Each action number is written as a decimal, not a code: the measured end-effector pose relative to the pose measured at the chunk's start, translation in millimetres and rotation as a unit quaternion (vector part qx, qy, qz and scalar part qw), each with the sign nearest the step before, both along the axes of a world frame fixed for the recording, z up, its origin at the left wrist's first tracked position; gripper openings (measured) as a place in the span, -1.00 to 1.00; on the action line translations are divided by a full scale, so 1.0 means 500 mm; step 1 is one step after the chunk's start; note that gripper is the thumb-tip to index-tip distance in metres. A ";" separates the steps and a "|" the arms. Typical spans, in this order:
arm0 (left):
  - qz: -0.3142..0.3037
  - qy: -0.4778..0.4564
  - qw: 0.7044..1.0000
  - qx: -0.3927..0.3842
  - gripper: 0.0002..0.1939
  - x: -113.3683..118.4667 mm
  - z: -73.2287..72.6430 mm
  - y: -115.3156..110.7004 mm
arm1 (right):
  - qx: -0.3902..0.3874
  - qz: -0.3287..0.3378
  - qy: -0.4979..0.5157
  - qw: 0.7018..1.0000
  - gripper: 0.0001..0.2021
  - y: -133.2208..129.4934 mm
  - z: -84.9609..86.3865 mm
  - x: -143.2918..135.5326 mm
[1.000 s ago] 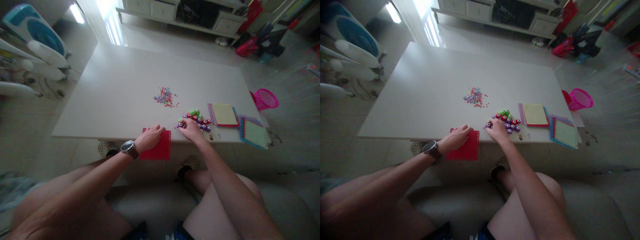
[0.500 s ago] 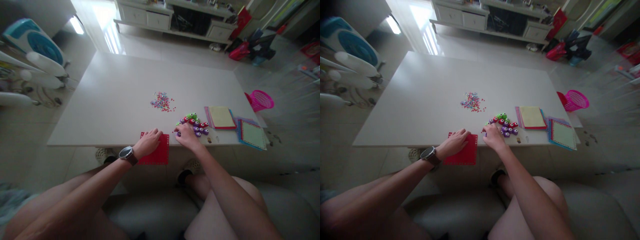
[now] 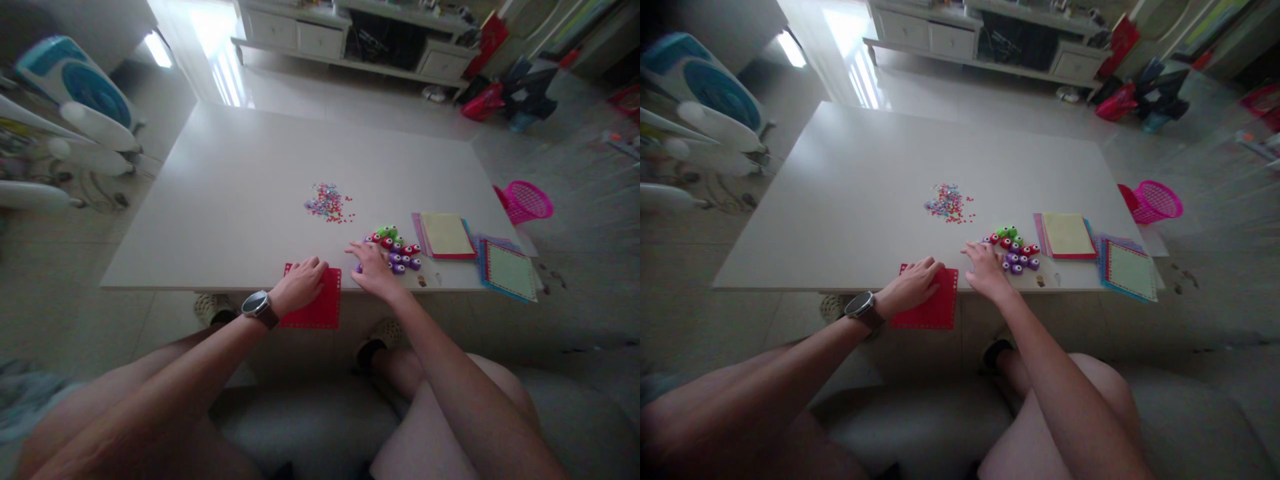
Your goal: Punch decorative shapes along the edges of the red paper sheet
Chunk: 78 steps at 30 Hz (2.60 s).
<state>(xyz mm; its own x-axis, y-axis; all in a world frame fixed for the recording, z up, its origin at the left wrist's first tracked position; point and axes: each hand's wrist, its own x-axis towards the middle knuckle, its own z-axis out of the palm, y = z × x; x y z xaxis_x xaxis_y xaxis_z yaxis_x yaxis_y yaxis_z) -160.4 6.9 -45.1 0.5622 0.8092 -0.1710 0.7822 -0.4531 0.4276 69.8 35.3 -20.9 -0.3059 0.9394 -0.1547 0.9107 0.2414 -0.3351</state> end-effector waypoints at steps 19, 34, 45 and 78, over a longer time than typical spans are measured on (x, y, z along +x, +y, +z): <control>0.169 -0.289 0.930 -0.152 -0.70 0.048 0.007 0.047 | 0.038 0.056 0.106 0.992 -0.72 -0.010 0.021 -0.016; 0.275 -0.016 0.959 -0.061 -0.64 -0.192 0.031 0.110 | 0.013 0.159 0.098 0.982 -0.78 -0.047 0.027 -0.055; 0.247 0.112 0.960 0.063 -0.66 -0.220 0.054 0.094 | -0.016 0.204 0.060 0.977 -0.87 -0.056 0.007 -0.057; 0.154 0.069 0.986 -0.018 -0.35 -0.077 0.028 0.043 | 0.058 0.030 0.068 0.996 -0.65 -0.026 -0.002 -0.029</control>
